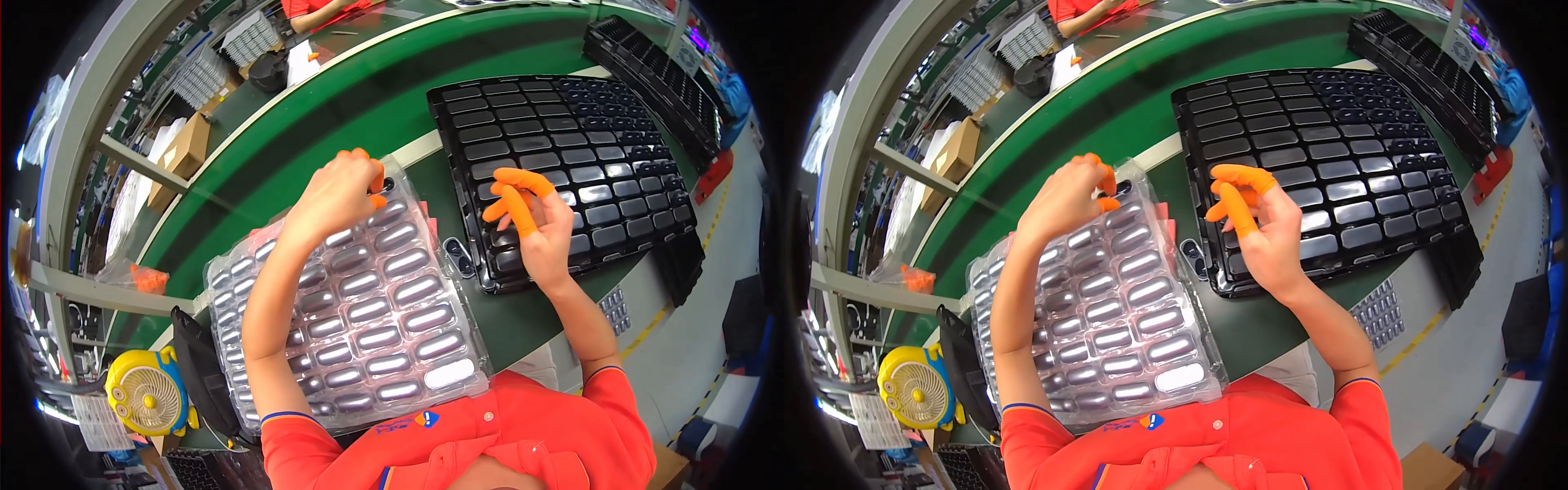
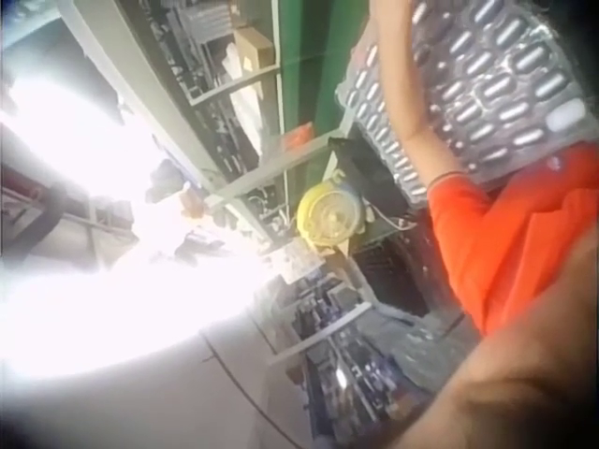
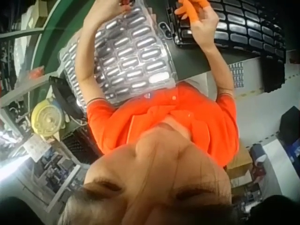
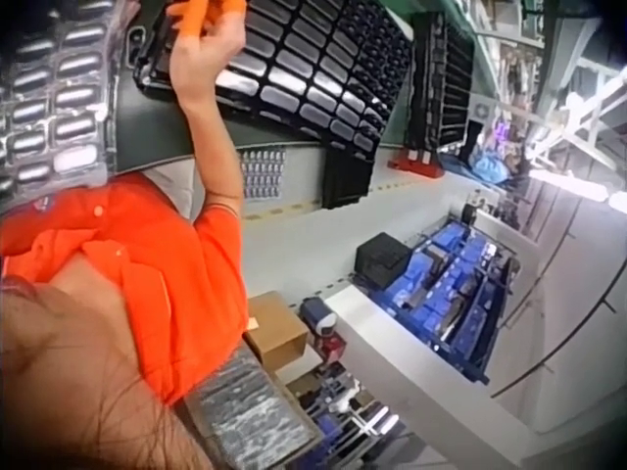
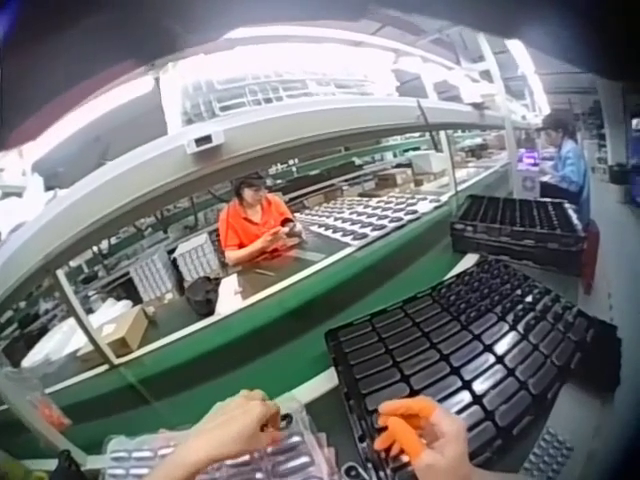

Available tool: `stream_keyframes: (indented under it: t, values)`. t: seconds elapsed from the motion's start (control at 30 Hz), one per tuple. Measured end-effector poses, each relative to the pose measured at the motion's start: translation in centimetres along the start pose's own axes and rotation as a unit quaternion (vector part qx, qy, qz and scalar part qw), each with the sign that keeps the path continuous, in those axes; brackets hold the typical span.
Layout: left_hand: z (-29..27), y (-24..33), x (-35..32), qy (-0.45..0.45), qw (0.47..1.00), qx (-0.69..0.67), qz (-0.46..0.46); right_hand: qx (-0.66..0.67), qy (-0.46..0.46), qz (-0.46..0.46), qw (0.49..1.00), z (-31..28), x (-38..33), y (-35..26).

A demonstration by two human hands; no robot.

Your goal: The person sorts small electronic components by hand, placing them into a component tray on an assembly line.

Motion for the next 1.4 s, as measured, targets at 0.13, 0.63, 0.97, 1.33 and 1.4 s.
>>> stream_keyframes:
  t: [0.13, 0.63, 0.97, 1.33, 1.4]
  values:
    - [3.2, 1.9, 0.0, -0.030, 0.997, 0.052, 0.048, -0.015, -0.002, -0.002, 1.000, 0.1, 0.0, -0.3]
    - [-2.2, 6.2, -1.6, -0.023, 0.932, -0.325, 0.161, -0.663, -0.071, -0.215, 0.714, -19.1, 13.5, 3.5]
    - [1.4, 7.7, -1.4, -0.090, 0.800, -0.582, 0.114, -0.033, -0.131, 0.146, 0.980, -5.8, 5.5, -2.0]
    - [2.2, 7.7, -1.1, -0.011, 0.734, -0.671, 0.109, 0.072, -0.012, 0.007, 0.997, -1.8, 2.1, -2.2]
    - [2.0, 7.8, -1.4, -0.011, 0.731, -0.674, 0.101, 0.008, 0.029, -0.048, 0.998, -1.8, 1.5, -2.7]
Point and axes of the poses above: each hand's wrist, its own x-axis towards the middle knuckle, its own z-axis out of the palm, y = z × x, the point moved 6 cm from there along x, towards the middle knuckle, and after that the axes turned 4 degrees about -x, right-handed, at the moved point
